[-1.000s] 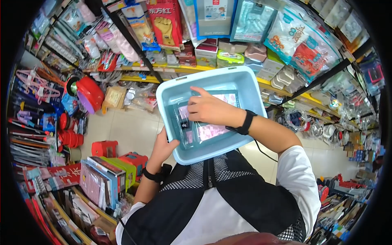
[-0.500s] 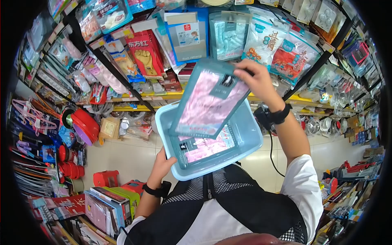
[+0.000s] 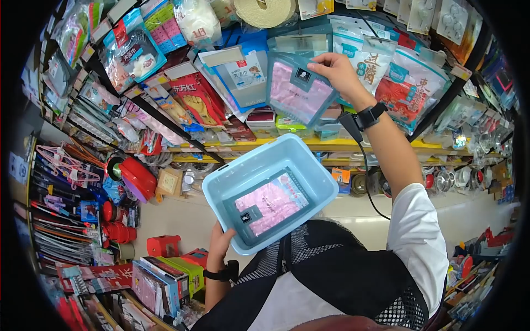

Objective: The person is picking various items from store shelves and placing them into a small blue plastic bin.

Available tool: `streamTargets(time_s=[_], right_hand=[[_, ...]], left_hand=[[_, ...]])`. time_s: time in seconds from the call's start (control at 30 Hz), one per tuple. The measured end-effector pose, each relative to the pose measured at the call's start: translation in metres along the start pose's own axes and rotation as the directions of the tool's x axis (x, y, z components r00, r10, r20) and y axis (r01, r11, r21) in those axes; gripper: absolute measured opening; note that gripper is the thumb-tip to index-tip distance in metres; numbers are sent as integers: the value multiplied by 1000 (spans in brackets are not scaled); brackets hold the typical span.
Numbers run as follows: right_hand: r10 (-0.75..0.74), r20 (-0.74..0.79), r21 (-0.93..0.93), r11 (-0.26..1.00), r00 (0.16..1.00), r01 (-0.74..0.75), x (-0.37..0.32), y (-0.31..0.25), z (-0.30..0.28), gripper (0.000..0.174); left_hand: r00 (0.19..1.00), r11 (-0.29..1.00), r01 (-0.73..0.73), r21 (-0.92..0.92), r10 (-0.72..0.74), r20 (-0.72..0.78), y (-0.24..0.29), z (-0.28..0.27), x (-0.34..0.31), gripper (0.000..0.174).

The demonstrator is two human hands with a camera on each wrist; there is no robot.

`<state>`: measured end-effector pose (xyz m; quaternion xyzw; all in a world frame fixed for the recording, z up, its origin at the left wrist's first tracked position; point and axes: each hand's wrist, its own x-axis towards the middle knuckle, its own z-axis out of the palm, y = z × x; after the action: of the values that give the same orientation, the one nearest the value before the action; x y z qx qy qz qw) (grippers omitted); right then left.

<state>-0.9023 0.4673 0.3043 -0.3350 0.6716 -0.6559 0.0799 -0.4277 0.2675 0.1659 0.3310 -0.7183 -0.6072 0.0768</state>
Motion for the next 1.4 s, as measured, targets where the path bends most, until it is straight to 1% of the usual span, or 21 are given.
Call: streamTargets(time_s=[0.03,0.07,0.13,0.17,0.23,0.37,0.43,0.57,0.63,0.67,0.73,0.77,0.83,0.97,1.03,1.07,1.13,1.27,1.33,1.37,1.4], right_hand=[[-44,-4,-55,998,999,44,6,1,-4,22],[-42,7,-41,998,999,42,11,1,-7,22],[-75,19,-131,988,997,77,21,2,-13,23],[-73,28,-120,990,997,76,25,2,-15,23],[-173,10,-119,978,985,173,31,3,-17,21],[-209,109,-73,973,972,217,45,6,-28,19],[-259,155,-40,963,953,268,49,4,-30,17],[-303,164,-20,950,939,310,61,15,-32,18],[-340,178,-139,920,923,366,64,17,-33,17],[-340,185,-132,921,922,366,65,19,-33,17],[-327,116,-169,924,938,343,68,20,-34,18],[-327,123,-165,924,937,344,67,18,-35,18],[-355,139,-54,929,924,365,64,8,-36,16],[-297,133,-22,953,946,303,69,-3,-37,16],[-282,160,-73,952,946,296,71,-4,-37,15],[-282,164,-71,952,945,297,73,-4,-38,15],[-278,244,-97,946,929,309,77,-3,-43,15],[-233,292,-89,959,927,269,88,-2,-49,14],[-351,203,-188,902,914,389,100,13,-46,14],[-351,206,-190,901,913,390,104,16,-45,14],[-512,148,-413,746,846,523,105,15,-43,15]], left_hand=[[1000,1000,-8,-6,8,-10,6,9,-2,48],[1000,1000,1,-2,-1,-25,9,15,-2,48],[999,999,-19,-26,17,-50,13,25,-2,48],[998,1000,-11,-24,10,-63,18,32,-2,48],[996,1000,10,-25,-12,-85,28,47,-4,48],[990,997,41,-69,-50,-134,27,72,-7,49],[981,997,79,-5,-78,-180,35,83,-10,51],[972,993,115,-22,-117,-205,36,99,-16,51],[963,991,131,-23,-132,-236,43,107,-20,52],[960,990,135,-26,-138,-245,40,110,-22,52],[956,992,123,-15,-122,-269,32,115,-25,52],[953,992,125,-19,-126,-274,33,118,-27,52],[946,989,145,-7,-141,-291,34,124,-30,52],[939,987,161,-12,-157,-306,31,128,-32,52],[938,991,133,0,-126,-323,32,131,-33,44],[937,991,134,-3,-128,-325,32,132,-33,44],[939,992,125,-2,-119,-324,31,132,-32,43],[937,989,149,17,-136,-322,25,128,-33,51],[941,990,141,-3,-135,-311,25,126,-34,50],[941,990,141,-7,-136,-311,26,126,-35,50],[945,993,121,-4,-116,-305,29,126,-35,49]])
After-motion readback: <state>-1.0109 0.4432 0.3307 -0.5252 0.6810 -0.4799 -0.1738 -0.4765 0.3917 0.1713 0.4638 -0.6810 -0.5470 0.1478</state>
